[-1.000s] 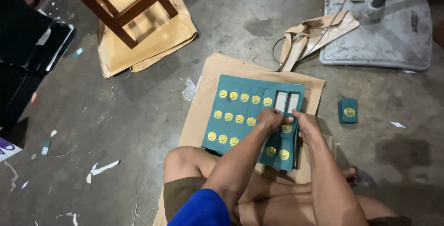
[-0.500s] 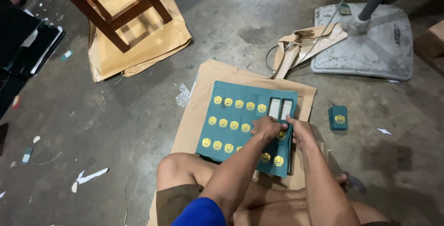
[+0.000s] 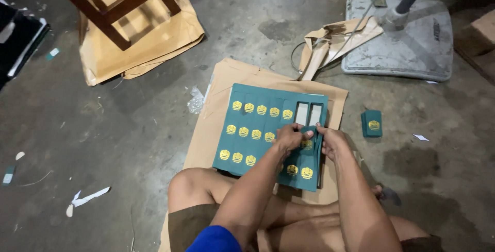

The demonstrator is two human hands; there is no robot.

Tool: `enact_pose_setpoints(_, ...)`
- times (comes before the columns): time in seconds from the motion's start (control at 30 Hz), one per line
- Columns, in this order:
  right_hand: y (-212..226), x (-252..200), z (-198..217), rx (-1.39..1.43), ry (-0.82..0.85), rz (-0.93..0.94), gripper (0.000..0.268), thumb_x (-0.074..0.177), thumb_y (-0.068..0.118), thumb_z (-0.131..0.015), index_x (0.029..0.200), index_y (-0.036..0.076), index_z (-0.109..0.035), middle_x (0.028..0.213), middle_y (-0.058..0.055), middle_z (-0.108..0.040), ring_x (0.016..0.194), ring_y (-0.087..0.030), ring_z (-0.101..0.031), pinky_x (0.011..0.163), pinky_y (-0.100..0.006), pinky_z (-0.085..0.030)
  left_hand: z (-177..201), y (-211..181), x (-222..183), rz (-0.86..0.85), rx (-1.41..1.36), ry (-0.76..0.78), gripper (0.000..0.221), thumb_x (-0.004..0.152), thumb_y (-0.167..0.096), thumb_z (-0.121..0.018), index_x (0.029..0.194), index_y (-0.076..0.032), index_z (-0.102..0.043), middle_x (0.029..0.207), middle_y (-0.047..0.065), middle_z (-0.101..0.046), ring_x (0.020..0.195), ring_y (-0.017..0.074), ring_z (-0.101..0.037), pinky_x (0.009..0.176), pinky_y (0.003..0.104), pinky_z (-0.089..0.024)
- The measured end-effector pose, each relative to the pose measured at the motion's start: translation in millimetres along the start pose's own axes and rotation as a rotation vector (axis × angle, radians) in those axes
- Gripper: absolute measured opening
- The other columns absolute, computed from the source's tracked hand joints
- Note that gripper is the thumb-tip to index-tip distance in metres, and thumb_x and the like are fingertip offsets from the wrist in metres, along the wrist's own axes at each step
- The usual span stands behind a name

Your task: Sorting and stacking small green printed cards removed from a larger sheet.

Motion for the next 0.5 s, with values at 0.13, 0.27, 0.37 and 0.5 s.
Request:
enact_pose_setpoints(0.13, 20.3, -52.2, -2.6, -0.06, -0.068, 0.071, 0.037, 0.099, 0.044, -0.077, 0.098, 0.007, -0.071, 0.074, -0.001, -0.056, 0.063, -0.02, -0.048, 0.056, -0.042, -0.038, 0.7, 3.7, 14.4, 0.019, 0.001, 0.03, 0.047, 0.078, -0.042, -0.087, 0.113, -0.014, -0.075, 0.102, 0.005, -0.077, 0.093, 0.0171, -0.068, 0.089, 0.034, -0.05)
enact_pose_setpoints(0.27, 49.6, -101.2, 5.1, -0.568, -0.4, 0.648, 0.034, 0.097, 0.03, -0.072, 0.117, 0.003, -0.071, 0.105, -0.019, -0.066, 0.096, -0.04, -0.063, 0.081, -0.048, -0.049, -18.3, 35.9, 48.5, -0.047, -0.224, 0.212, 0.041, 0.084, -0.034, -0.083, 0.117, -0.01, -0.075, 0.102, 0.005, -0.075, 0.091, 0.0192, -0.063, 0.083, 0.037, -0.052)
enact_pose_setpoints(0.37, 84.5, -168.6, -3.4, -0.817, -0.473, 0.87, 0.053, 0.084, 0.016, -0.074, 0.134, 0.004, -0.064, 0.13, -0.027, -0.062, 0.116, -0.046, -0.061, 0.095, -0.048, -0.049, -12.8, 27.9, 43.2, -0.042, -0.402, 0.318, 0.042, 0.085, -0.029, -0.082, 0.122, -0.012, -0.072, 0.109, 0.005, -0.074, 0.103, 0.0191, -0.062, 0.089, 0.035, -0.048)
enact_pose_setpoints(0.5, 91.9, -182.6, -20.9, -0.743, -0.007, 0.861, 0.078, 0.07, 0.015, -0.078, 0.143, 0.002, -0.052, 0.128, -0.021, -0.066, 0.115, -0.037, -0.064, 0.096, -0.045, -0.05, 8.2, -9.9, 9.7, 0.051, -0.466, 0.352, 0.044, 0.084, -0.029, -0.08, 0.122, -0.009, -0.069, 0.112, 0.007, -0.072, 0.107, 0.0219, -0.063, 0.09, 0.043, -0.052)
Point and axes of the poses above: each hand's wrist, its own x-axis towards the middle knuckle, its own z-axis out of the back of the hand, y = z × x, the point moved 5 cm from there along x, towards the middle knuckle
